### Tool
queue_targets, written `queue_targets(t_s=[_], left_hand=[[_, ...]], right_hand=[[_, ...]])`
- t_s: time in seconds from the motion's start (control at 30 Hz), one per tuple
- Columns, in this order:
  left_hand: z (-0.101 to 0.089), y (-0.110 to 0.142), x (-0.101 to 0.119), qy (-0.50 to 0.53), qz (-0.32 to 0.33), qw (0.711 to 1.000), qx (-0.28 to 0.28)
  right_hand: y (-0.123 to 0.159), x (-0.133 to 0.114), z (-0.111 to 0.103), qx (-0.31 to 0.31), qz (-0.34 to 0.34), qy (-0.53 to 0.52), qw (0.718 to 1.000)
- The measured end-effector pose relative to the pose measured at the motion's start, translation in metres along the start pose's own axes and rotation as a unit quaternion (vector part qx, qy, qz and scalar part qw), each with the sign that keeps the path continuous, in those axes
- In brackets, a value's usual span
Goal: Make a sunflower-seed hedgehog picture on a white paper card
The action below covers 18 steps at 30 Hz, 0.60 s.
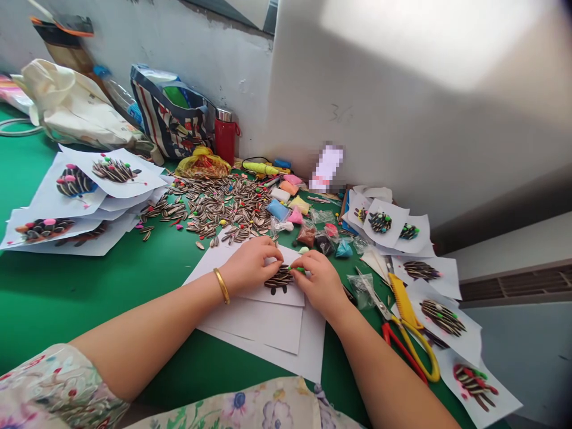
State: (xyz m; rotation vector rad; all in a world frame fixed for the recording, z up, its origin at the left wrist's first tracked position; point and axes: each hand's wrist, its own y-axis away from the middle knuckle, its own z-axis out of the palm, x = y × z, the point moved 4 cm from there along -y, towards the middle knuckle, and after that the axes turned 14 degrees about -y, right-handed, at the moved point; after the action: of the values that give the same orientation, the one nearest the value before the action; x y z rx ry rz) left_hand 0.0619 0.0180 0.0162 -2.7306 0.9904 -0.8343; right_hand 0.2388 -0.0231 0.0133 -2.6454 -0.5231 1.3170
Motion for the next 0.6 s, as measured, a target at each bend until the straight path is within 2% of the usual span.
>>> queue_targets(t_s=[0.13, 0.6], left_hand=[[0.0017, 0.0025, 0.0023, -0.040, 0.022, 0.999, 0.003], [0.0033, 0.0041, 0.0026, -0.074, 0.029, 0.997, -0.004]], right_hand=[[-0.0006, 0.0016, 0.0018, 0.000, 0.007, -0.001, 1.000], [-0.0011, 0.0044, 0.0035, -0.003, 0.008, -0.007, 1.000]])
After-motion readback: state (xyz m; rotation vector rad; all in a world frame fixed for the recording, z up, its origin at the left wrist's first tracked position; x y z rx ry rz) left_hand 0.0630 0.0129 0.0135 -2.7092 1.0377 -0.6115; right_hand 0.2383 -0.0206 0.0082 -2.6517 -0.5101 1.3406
